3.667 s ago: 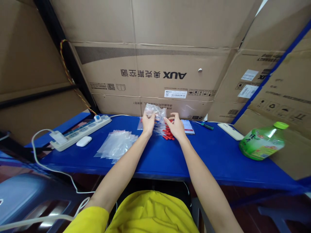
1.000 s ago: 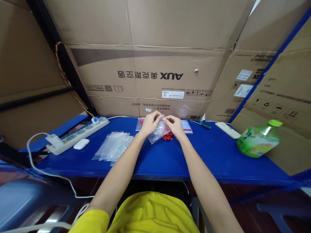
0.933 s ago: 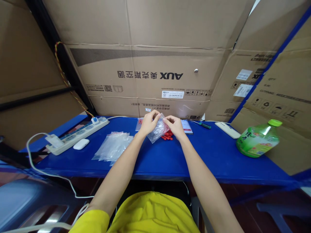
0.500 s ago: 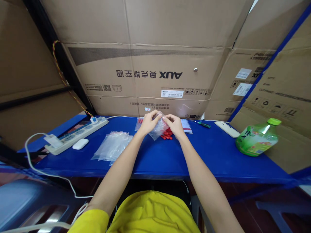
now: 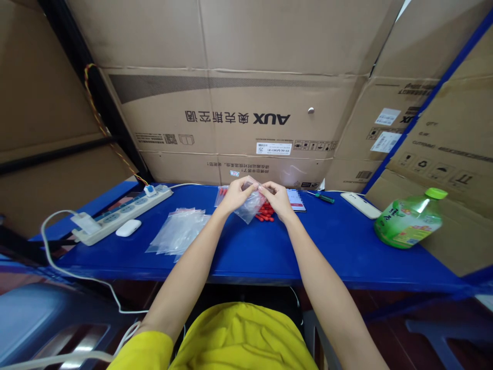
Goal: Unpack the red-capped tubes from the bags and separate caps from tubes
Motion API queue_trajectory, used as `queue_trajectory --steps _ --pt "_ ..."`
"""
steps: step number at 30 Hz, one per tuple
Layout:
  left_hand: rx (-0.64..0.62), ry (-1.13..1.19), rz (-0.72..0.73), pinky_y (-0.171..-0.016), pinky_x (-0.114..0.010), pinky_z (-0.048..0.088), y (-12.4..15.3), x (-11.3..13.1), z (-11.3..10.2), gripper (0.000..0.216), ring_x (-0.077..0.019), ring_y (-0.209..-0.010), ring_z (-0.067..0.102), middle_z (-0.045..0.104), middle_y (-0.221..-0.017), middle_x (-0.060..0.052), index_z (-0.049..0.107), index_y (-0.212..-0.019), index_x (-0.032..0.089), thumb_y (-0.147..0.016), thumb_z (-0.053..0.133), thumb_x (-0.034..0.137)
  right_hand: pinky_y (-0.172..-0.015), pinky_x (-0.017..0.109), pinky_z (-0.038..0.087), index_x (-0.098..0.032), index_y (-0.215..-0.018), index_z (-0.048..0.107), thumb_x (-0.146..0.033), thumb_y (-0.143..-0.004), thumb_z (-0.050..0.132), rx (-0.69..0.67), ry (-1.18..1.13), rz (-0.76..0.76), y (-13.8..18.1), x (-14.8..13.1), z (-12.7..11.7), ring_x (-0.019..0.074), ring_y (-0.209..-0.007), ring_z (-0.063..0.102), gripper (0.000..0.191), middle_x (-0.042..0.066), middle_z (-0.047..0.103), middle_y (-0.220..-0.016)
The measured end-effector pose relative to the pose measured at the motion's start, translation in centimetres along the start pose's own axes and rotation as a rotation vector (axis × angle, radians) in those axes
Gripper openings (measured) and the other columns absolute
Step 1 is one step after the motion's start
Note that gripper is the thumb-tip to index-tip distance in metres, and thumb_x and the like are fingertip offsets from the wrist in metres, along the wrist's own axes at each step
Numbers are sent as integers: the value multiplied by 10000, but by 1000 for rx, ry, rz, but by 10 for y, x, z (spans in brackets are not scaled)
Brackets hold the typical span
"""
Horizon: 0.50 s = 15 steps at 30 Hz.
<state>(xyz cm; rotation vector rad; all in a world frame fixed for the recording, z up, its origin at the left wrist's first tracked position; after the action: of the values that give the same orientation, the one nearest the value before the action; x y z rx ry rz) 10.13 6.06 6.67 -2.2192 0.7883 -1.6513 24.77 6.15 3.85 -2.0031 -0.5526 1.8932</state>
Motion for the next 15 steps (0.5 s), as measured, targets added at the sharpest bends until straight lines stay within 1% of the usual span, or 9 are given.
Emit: queue_trajectory --steps 4,7,12,15 --pt "66 14 3 -664 -248 450 -2 -5 -8 348 -148 -693 545 625 -702 -16 696 -841 157 -898 684 500 -652 288 441 -194 -812 725 -559 -773 780 23 -72 52 1 3 0 152 -645 537 372 -8 653 -706" --pt "103 47 -15 -631 -238 422 -2 -11 -12 367 -136 -665 516 600 -690 -5 685 -842 159 -891 689 523 -623 281 431 -199 -786 692 -599 -755 786 32 -88 72 1 4 -1 142 -615 508 412 -27 606 -656" --pt "99 141 -73 -583 -233 350 -1 -16 -7 398 -103 -590 419 520 -637 25 628 -766 156 -874 716 529 -593 260 415 -211 -722 597 -606 -749 799 49 -94 42 0 2 -4 119 -593 469 444 -45 552 -636" --pt "122 169 -101 -553 -237 310 -1 -19 -8 426 -98 -570 388 474 -616 29 589 -712 162 -864 724 537 -551 256 407 -218 -757 605 -626 -747 799 61 -113 70 0 5 -5 119 -576 464 452 -43 560 -645"
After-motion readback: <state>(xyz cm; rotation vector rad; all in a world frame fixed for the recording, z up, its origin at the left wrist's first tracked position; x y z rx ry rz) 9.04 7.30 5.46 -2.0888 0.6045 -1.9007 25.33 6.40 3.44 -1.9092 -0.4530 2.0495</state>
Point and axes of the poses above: each hand's wrist, its own y-axis away from the middle knuckle, its own z-axis out of the palm, x = y × z, the point moved 10 cm from there along -y, towards the middle knuckle
